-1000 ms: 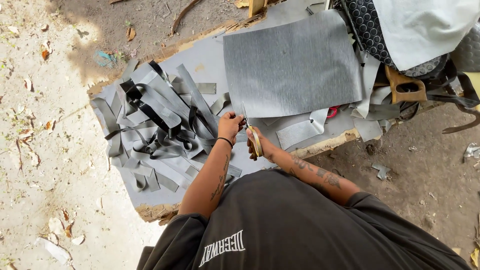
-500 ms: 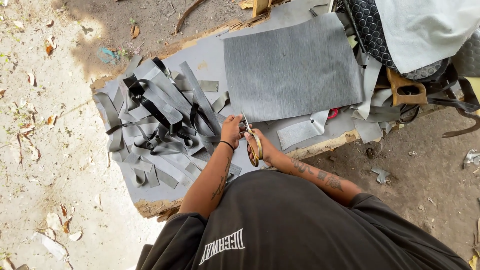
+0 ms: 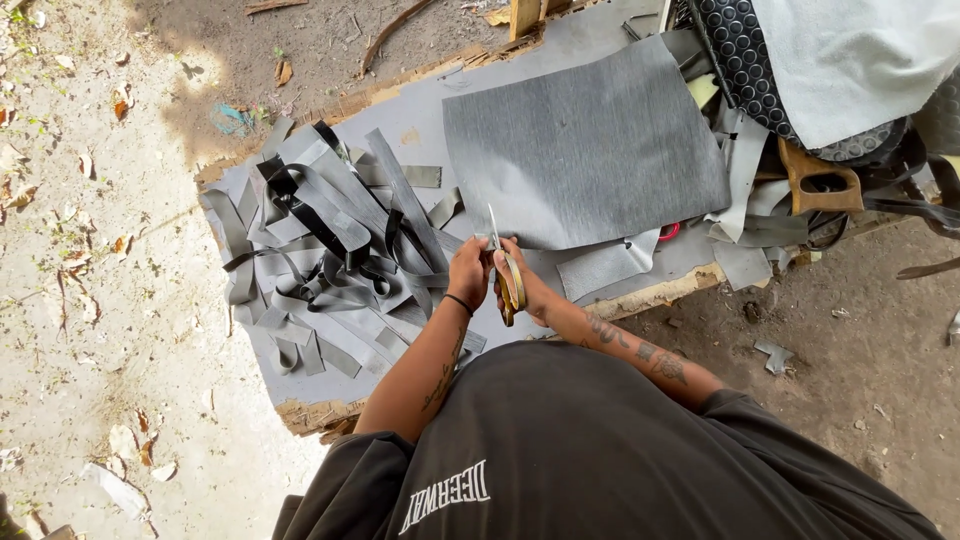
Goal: Cutting grey fabric into long, uniform strips using scissors on a workbench.
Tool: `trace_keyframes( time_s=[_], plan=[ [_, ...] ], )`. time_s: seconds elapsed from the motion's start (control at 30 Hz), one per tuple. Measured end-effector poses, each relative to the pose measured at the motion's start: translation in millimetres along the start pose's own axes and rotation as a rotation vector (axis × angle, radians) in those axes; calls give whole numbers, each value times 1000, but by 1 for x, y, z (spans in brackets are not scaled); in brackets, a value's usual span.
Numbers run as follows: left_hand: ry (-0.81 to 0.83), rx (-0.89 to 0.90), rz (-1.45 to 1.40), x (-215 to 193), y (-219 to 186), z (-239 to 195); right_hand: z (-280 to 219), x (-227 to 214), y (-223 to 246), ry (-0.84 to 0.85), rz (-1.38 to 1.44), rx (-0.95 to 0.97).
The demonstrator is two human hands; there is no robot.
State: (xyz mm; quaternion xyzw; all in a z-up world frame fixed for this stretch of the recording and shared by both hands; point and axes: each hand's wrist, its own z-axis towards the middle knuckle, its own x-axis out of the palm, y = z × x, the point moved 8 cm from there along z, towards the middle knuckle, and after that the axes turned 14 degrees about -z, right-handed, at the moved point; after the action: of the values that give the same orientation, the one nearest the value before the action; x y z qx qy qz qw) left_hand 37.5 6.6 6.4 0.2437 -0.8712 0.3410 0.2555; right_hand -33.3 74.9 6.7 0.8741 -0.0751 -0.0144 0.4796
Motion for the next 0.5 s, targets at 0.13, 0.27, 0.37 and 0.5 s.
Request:
trace_keyframes(
  time_s=[0.13, 0.27, 0.37, 0.5],
  plan=[
    [-2, 47, 73, -44, 13, 39, 16, 0, -12, -5, 39, -30],
    [43, 83, 83, -54, 15, 41, 15, -5, -10, -45, 71, -41],
    [47, 85, 92, -65, 18, 45, 12, 0, -8, -34, 84, -30],
    [110, 86, 250, -89, 30, 52, 23, 2, -2, 13, 44, -44]
  ],
)
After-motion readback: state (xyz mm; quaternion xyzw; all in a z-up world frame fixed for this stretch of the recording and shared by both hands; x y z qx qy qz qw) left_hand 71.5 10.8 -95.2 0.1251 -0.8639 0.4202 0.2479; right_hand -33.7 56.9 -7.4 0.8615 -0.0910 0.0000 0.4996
